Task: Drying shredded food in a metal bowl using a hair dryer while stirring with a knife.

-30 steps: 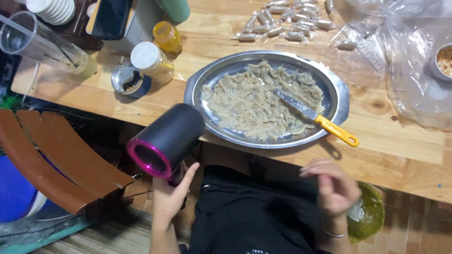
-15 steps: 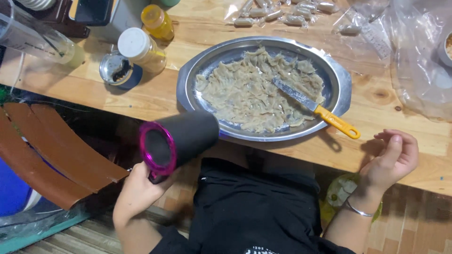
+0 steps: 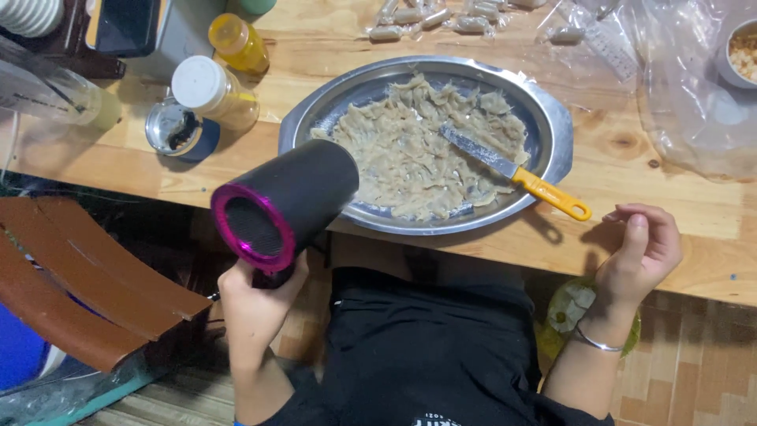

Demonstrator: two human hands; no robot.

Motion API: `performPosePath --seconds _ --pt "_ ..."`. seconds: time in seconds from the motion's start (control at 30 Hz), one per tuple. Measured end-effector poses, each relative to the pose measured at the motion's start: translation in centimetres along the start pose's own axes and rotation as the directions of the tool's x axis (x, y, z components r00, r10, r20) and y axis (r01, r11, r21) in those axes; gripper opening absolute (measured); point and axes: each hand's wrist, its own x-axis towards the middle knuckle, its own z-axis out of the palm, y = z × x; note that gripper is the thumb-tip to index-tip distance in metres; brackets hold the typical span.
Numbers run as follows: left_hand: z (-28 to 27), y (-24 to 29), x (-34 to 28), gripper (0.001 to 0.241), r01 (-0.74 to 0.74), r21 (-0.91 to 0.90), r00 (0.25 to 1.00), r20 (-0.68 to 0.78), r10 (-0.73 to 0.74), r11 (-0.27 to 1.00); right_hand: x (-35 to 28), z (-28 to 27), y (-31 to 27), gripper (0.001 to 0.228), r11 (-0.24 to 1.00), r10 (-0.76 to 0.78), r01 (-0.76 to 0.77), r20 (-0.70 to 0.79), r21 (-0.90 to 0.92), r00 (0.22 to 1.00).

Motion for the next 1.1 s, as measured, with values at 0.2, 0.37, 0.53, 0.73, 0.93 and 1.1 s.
performPosePath --seconds 0.2,0.37,0.53,0.73,0.93,1.1 --pt "0.5 -0.4 0.6 0.032 -0.145 -0.002 0.985 0.096 0.145 0.989 0.7 1.2 -3.5 0.039 0.999 0.029 -0.038 0.409 0.014 0.912" --pt "0.5 3.1 2.9 0.049 -0.191 0.033 0.968 0.171 0.183 0.981 0.6 1.3 -4.0 0.043 1.000 0.008 -0.003 0.412 -0.012 0.911" --pt "1.0 3.2 6.1 0.051 -0.435 0.209 0.900 0.138 0.414 0.876 0.2 0.9 -3.0 0.037 0.999 -0.015 0.027 0.350 -0.031 0.937" --pt "2.8 3.1 9.7 0.053 -0.497 0.454 0.861 0.153 0.485 0.739 0.5 0.7 -3.0 0.031 0.998 -0.032 0.052 0.396 -0.041 0.917" --pt "3.6 4.7 11.3 0.053 -0.522 0.389 0.848 0.139 0.511 0.760 0.6 0.6 -3.1 0.026 1.000 0.006 -0.015 0.402 0.020 0.916" --pt "3.7 5.9 11.9 0.054 -0.544 0.331 0.837 0.162 0.522 0.771 0.6 0.4 -2.4 0.026 0.999 -0.019 0.003 0.402 0.039 0.915"
